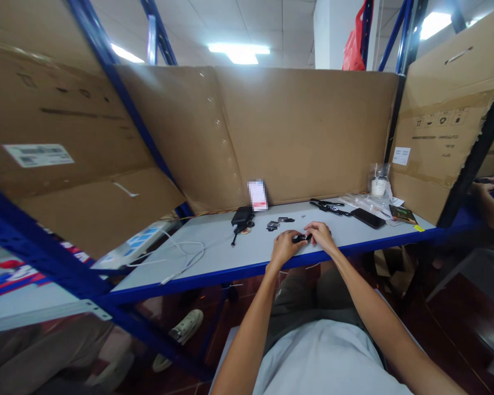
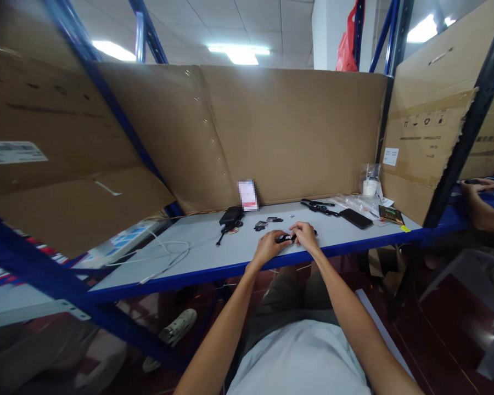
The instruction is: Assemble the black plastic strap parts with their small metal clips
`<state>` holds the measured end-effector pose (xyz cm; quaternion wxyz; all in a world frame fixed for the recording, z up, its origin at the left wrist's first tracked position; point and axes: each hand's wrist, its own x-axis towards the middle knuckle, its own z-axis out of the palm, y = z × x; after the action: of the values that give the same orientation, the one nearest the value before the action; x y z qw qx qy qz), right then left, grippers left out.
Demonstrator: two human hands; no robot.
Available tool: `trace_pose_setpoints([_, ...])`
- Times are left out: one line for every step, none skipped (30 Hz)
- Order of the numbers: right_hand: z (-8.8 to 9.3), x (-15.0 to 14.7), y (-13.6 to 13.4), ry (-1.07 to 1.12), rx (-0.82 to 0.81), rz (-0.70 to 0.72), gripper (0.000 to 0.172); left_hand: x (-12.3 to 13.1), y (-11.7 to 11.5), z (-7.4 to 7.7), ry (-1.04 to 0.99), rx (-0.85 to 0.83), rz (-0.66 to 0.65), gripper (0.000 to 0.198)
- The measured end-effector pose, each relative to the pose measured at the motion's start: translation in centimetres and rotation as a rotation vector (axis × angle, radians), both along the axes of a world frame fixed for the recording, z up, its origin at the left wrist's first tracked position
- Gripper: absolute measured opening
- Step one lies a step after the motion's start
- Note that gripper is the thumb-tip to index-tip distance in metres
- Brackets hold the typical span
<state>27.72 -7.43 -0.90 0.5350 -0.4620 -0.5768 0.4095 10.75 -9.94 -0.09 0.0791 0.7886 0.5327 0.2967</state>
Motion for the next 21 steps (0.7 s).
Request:
trace_pose_setpoints([0.0,0.0,0.0,0.001,0.001,-0.011,0.021,0.0,0.1,-0.1,-0.003,-0.001,0.0,0.03])
trace_pose_setpoints([-0.1,0.0,0.0,0.004,0.002,-0.019,0.021,0.0,0.1,-0.1,-0.007,0.0,0.002,0.03])
trace_pose_setpoints([-0.1,0.0,-0.1,0.009,0.002,-0.025,0.021,0.0,0.1,-0.1,-0.009,0.002,0.005,0.03])
trace_pose_setpoints([-0.1,0.1,-0.1,0.014,0.002,-0.031,0.021,0.0,0.1,-0.1,-0.01,0.003,0.007,0.03])
trace_pose_setpoints([-0.1,0.1,-0.1,0.022,0.001,-0.036,0.021,0.0,0.1,-0.1,-0.011,0.004,0.007,0.03])
trace_pose_setpoints([-0.1,0.1,-0.1,0.031,0.001,-0.042,0.02,0.0,0.1,-0.1,-0.011,0.003,0.006,0.031])
trace_pose_setpoints([0.0,0.1,-0.1,0.043,0.003,-0.05,0.019,0.0,0.0,-0.1,-0.012,-0.001,0.004,0.031])
trace_pose_setpoints([0.0,0.1,-0.1,0.059,0.007,-0.062,0.019,0.0,0.0,-0.1,-0.015,-0.009,0.001,0.031])
trace_pose_setpoints([0.1,0.1,-0.1,0.08,0.016,-0.083,0.02,0.0,0.1,-0.1,-0.023,-0.02,-0.001,0.031])
trace_pose_setpoints([0.1,0.1,-0.1,0.107,0.029,-0.114,0.022,0.0,0.1,-0.2,-0.036,-0.031,0.0,0.032])
trace_pose_setpoints([0.2,0.2,0.0,0.136,0.046,-0.158,0.024,0.0,0.2,-0.3,-0.052,-0.039,0.004,0.033])
trace_pose_setpoints([0.3,0.2,0.0,0.167,0.065,-0.211,0.027,0.0,0.4,-0.4,-0.069,-0.043,0.012,0.034])
trace_pose_setpoints([0.4,0.4,-0.1,0.194,0.087,-0.27,0.029,0.0,0.5,-0.6,-0.086,-0.043,0.022,0.036])
trace_pose_setpoints([0.4,0.6,-0.2,0.217,0.109,-0.329,0.032,0.0,0.6,-0.7,-0.101,-0.039,0.033,0.037])
trace_pose_setpoints([0.4,1.0,-0.4,0.233,0.132,-0.384,0.034,-0.1,0.8,-0.9,-0.115,-0.033,0.043,0.038])
trace_pose_setpoints([0.3,1.5,-0.8,0.241,0.155,-0.435,0.036,-0.1,0.9,-1.1,-0.126,-0.027,0.049,0.039])
trace_pose_setpoints([0.2,2.2,-1.2,0.241,0.177,-0.48,0.038,-0.2,1.1,-1.2,-0.138,-0.022,0.053,0.04])
trace_pose_setpoints([0.1,3.0,-1.7,0.233,0.196,-0.52,0.04,-0.3,1.2,-1.4,-0.149,-0.019,0.056,0.04])
trace_pose_setpoints([-0.1,4.0,-2.2,0.213,0.209,-0.556,0.041,-0.3,1.3,-1.5,-0.159,-0.015,0.058,0.039])
trace_pose_setpoints([-0.2,4.9,-2.7,0.183,0.217,-0.581,0.041,-0.3,1.5,-1.6,-0.17,-0.01,0.06,0.038])
trace_pose_setpoints([-0.3,5.8,-3.3,0.142,0.222,-0.596,0.039,-0.4,1.6,-1.8,-0.183,-0.003,0.063,0.037])
